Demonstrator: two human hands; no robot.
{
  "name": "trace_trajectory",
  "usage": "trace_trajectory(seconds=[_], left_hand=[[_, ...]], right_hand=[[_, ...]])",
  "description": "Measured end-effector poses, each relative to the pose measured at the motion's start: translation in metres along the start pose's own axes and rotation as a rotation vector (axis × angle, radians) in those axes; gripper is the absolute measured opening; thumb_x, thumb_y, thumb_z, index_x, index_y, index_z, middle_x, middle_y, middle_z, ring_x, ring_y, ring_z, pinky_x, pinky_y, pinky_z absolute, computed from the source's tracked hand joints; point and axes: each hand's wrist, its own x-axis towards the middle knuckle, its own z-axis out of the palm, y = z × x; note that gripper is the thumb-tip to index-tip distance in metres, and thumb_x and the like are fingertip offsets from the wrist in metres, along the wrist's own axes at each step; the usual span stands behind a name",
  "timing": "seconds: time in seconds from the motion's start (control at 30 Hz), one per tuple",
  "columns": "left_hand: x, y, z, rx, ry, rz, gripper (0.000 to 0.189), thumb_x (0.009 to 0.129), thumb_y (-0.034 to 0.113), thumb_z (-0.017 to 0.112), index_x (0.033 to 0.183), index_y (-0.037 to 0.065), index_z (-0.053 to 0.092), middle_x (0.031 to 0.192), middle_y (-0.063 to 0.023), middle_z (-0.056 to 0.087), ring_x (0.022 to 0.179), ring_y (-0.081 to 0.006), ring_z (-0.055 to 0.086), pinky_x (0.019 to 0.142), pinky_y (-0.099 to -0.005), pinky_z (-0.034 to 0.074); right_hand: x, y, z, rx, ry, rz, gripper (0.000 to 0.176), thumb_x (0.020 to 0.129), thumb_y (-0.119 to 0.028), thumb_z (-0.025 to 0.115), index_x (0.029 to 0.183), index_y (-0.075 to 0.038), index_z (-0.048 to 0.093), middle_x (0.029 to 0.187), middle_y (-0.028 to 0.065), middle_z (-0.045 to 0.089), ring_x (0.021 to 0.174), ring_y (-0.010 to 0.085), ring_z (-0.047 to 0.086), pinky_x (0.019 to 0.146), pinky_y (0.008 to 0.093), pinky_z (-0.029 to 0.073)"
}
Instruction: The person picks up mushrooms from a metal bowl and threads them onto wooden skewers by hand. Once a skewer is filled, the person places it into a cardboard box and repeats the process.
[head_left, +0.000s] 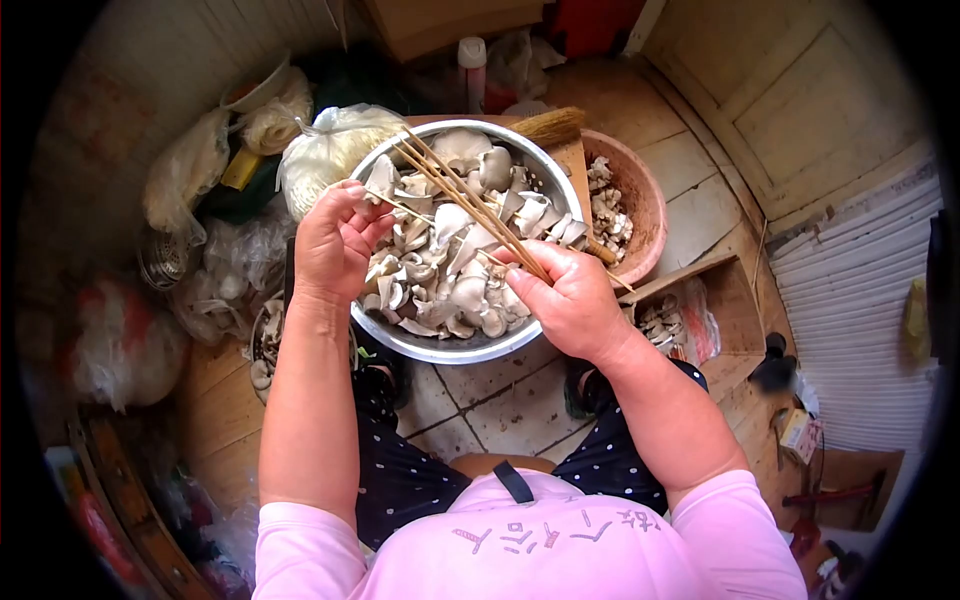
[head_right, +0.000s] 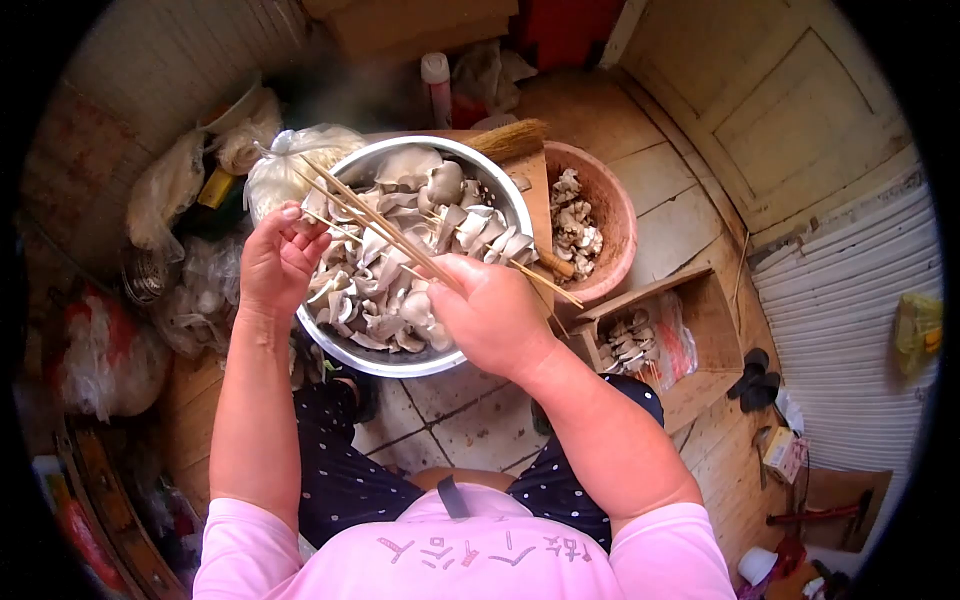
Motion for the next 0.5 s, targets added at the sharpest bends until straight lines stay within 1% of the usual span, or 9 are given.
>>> trace_trajectory(seconds=[0.03,0.13,0.23,0.3,0.4,0.5], left_hand=[[0.0010,-0.0006,-0.0010,0.000,-0.001,0.002,0.016,0.085,0.003,0.060,0.101,0.004,0.056,0.089,-0.0082,0.065,0.080,-0.0233,0.068,0.071,-0.0332,0.058],[0.0006,-0.0018,-0.0003,0.030,0.098,0.028,0.013,0.088,0.004,0.060,0.101,0.004,0.056,0.089,-0.0084,0.065,0.079,-0.0231,0.068,0.072,-0.0346,0.059],[0.0032,-0.0019,-0.0024,0.006,0.110,0.045,0.015,0.088,0.004,0.061,0.102,0.004,0.055,0.089,-0.0089,0.065,0.079,-0.0232,0.068,0.072,-0.0349,0.059],[0.0041,-0.0017,-0.0034,0.002,0.129,0.050,0.017,0.087,0.004,0.062,0.103,0.004,0.055,0.089,-0.0091,0.065,0.079,-0.0231,0.068,0.073,-0.0348,0.059],[0.0044,-0.0006,-0.0044,0.000,0.155,0.061,0.018,0.087,0.005,0.063,0.104,0.003,0.056,0.090,-0.0093,0.065,0.079,-0.0226,0.067,0.073,-0.0347,0.059],[0.0033,0.0001,-0.0028,0.018,0.158,0.069,0.019,0.087,0.005,0.063,0.104,0.003,0.057,0.091,-0.0094,0.066,0.077,-0.0216,0.067,0.073,-0.0346,0.059]], right_hand=[[0.0001,0.0006,-0.0001,0.000,0.000,-0.003,0.023,0.093,-0.009,0.058,0.112,0.001,0.065,0.092,0.0014,0.063,0.084,0.0070,0.054,0.077,0.0235,0.046],[0.0010,0.0027,-0.0003,-0.003,0.005,-0.016,0.022,0.093,-0.009,0.058,0.112,0.001,0.065,0.092,0.0014,0.063,0.085,0.0069,0.054,0.077,0.0235,0.046],[0.0000,0.0012,-0.0010,-0.016,-0.002,-0.017,0.023,0.093,-0.009,0.058,0.112,0.001,0.065,0.093,0.0013,0.063,0.086,0.0067,0.054,0.078,0.0234,0.046],[-0.0005,0.0006,-0.0016,0.018,-0.009,0.032,0.023,0.093,-0.009,0.059,0.112,0.002,0.065,0.092,0.0007,0.063,0.085,0.0066,0.054,0.078,0.0231,0.046],[0.0000,0.0032,-0.0006,0.036,-0.008,-0.003,0.023,0.092,-0.008,0.059,0.113,0.002,0.065,0.092,-0.0004,0.063,0.084,0.0061,0.054,0.077,0.0229,0.046],[-0.0002,0.0016,-0.0011,0.068,-0.024,0.017,0.023,0.092,-0.009,0.060,0.113,0.002,0.065,0.091,-0.0013,0.063,0.083,0.0056,0.054,0.075,0.0226,0.046]])
